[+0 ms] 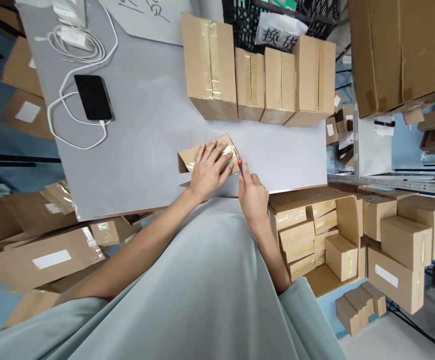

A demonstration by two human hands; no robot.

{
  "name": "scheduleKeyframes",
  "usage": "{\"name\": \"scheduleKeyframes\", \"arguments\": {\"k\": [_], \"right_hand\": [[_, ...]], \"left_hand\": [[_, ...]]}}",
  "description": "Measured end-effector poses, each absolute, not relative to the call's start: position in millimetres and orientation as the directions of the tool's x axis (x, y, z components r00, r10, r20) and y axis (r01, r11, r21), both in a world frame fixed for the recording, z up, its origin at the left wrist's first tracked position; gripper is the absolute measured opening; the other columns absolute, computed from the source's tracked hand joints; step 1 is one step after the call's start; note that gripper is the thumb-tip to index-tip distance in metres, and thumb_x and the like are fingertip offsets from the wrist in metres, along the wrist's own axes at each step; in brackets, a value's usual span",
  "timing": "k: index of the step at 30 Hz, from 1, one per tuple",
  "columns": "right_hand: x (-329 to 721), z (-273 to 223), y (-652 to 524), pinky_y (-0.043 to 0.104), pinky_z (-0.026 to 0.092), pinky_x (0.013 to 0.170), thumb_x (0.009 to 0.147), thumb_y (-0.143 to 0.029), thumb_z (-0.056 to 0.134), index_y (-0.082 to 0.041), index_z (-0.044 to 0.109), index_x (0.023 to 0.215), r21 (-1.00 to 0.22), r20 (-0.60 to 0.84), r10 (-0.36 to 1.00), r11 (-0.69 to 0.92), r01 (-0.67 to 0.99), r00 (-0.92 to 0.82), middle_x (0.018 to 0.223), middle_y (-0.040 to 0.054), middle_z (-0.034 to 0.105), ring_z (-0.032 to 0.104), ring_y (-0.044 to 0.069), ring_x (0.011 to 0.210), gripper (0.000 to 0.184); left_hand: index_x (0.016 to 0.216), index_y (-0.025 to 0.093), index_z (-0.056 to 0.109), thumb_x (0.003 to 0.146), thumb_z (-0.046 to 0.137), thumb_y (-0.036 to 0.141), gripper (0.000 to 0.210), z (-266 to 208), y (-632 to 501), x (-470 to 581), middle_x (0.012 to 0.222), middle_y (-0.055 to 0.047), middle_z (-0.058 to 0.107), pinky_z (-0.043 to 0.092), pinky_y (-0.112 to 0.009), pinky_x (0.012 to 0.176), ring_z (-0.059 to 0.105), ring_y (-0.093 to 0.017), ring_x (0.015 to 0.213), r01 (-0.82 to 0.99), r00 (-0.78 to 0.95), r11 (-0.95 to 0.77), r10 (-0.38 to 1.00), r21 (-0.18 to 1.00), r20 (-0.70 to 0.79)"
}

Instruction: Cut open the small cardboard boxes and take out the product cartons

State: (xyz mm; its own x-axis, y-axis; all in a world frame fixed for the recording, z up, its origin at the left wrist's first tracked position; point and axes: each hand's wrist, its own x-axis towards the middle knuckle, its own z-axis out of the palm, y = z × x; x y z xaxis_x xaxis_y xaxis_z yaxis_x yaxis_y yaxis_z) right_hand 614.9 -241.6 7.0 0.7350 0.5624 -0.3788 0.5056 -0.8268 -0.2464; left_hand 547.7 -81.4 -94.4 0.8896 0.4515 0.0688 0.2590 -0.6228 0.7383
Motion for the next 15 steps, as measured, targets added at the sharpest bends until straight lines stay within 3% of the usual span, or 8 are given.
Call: {"name": "scheduleKeyframes", "arguments": {"k": [6,15], "right_hand": [[636.4,-4.5,-217.3,0.031,0.058,0.091,0.122,-0.030,0.033,-0.030,0.034,0.182,-0.243,-0.391,0.603,-0.796,0.555,0.695,0.126,0.0120,0.079,0.077,0.024,0.102,0.061],[632.3,3.6,-207.9,0.032,0.060,0.091,0.123,-0.028,0.032,-0.030,0.027,0.184,-0.116,-0.473,0.556,-0.808,0.577,0.684,0.128,0.0149,0.077,0.080,0.023,0.099,0.061]], "left_hand": [[0.141,0.033,0.075,0.111,0.056,0.048,0.039,-95.6,-80.8,548.4,0.171,-0.008,0.061,0.017,-0.070,0.144,0.039,-0.036,0.172,0.270,0.886,-0.613,0.461,0.742,0.058],[0.143,0.035,0.075,0.109,0.060,0.046,0.039,-97.7,-81.4,547.2,0.174,-0.007,0.058,0.014,-0.071,0.144,0.037,-0.037,0.173,0.278,0.886,-0.587,0.462,0.760,0.033]]}}
